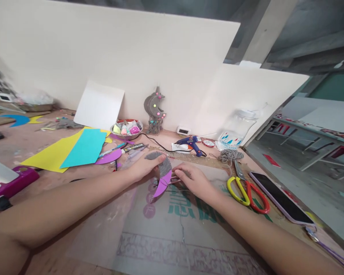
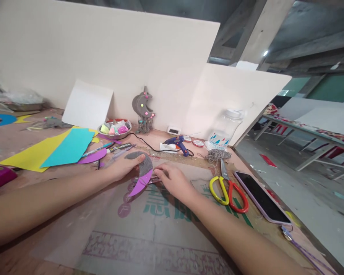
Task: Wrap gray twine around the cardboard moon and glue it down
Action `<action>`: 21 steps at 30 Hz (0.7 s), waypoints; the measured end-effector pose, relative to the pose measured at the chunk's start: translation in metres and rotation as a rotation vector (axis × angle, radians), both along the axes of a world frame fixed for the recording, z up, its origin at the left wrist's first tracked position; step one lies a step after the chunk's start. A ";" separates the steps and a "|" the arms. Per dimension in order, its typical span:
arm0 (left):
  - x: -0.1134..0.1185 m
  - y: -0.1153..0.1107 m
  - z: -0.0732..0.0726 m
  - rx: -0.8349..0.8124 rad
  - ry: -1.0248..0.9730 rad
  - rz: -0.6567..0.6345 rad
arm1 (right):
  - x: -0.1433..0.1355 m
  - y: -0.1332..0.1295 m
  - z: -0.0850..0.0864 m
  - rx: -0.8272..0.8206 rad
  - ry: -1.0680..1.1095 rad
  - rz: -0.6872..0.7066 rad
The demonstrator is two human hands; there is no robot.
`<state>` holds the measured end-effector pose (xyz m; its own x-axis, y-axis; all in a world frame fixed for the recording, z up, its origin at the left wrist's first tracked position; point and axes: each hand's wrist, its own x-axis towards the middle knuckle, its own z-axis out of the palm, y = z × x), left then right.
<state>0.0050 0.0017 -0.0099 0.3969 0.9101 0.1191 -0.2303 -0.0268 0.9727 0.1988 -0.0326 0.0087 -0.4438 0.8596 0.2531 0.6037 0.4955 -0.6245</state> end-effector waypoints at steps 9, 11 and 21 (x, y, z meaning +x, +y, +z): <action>0.000 -0.004 0.005 0.020 -0.029 -0.020 | -0.005 0.004 -0.011 -0.353 0.287 0.076; 0.001 -0.005 0.005 -0.001 -0.033 -0.015 | -0.005 0.004 -0.010 -0.412 0.331 0.065; 0.004 -0.005 -0.002 -0.145 0.165 0.050 | -0.003 0.003 -0.004 -0.300 0.324 -0.095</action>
<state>0.0095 -0.0034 -0.0122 0.3546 0.9318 -0.0777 -0.0696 0.1092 0.9916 0.1958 -0.0297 0.0051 -0.2980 0.9494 0.0996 0.3878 0.2157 -0.8961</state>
